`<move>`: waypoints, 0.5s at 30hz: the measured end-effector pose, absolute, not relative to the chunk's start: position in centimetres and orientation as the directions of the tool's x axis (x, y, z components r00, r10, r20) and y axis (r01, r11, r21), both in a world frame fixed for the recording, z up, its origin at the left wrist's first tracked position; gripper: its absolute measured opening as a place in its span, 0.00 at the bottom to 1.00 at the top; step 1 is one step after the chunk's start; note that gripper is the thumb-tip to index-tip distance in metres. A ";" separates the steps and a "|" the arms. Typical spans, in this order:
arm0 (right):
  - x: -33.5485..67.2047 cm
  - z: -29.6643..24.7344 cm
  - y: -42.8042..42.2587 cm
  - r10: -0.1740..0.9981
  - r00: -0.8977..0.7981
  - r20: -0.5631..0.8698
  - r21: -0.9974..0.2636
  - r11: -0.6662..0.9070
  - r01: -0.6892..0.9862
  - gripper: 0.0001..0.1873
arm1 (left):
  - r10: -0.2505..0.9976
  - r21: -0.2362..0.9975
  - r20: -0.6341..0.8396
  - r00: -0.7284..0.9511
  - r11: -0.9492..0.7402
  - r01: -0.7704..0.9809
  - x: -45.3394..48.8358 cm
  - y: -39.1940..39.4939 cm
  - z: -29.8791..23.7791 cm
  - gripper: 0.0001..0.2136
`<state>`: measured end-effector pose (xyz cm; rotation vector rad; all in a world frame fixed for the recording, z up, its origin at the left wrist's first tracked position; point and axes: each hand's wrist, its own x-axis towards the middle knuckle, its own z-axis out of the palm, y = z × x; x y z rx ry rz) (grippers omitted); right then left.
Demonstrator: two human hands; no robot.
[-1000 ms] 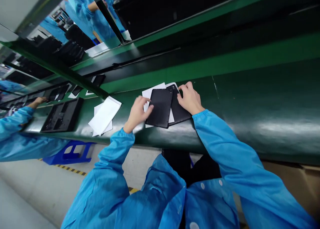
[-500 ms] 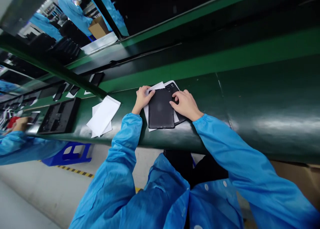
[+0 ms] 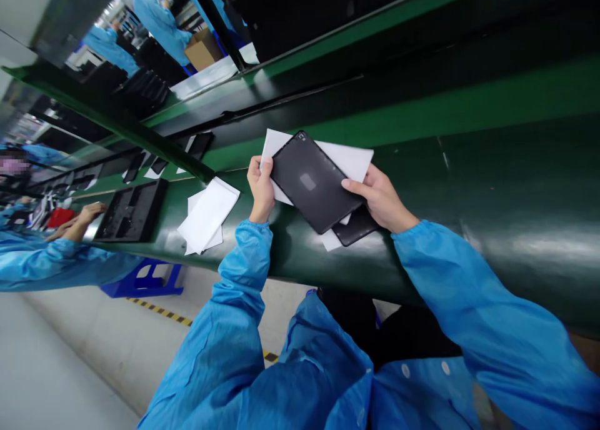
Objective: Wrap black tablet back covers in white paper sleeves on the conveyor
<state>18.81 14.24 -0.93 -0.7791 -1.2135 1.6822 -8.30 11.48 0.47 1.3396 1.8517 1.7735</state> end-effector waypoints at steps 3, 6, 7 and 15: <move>18.9 -1.4 14.4 0.896 -0.430 -0.110 -0.921 -0.254 -0.294 0.32 | 0.665 0.896 0.408 -0.626 -0.161 0.413 -7.8 11.4 -0.1 0.24; 19.0 -1.9 14.7 0.883 -0.448 -0.139 -0.924 -0.279 -0.263 0.30 | 0.663 0.888 0.443 -0.603 -0.232 0.398 -7.0 10.9 -0.1 0.25; 19.1 -2.1 14.8 0.887 -0.446 -0.124 -0.922 -0.270 -0.279 0.30 | 0.667 0.880 0.458 -0.588 -0.248 0.405 -6.7 10.7 0.2 0.26; 19.0 -2.3 14.9 0.910 -0.410 -0.067 -0.926 -0.210 -0.314 0.35 | 0.552 0.755 0.645 -0.529 -0.351 0.554 -4.6 8.6 1.6 0.27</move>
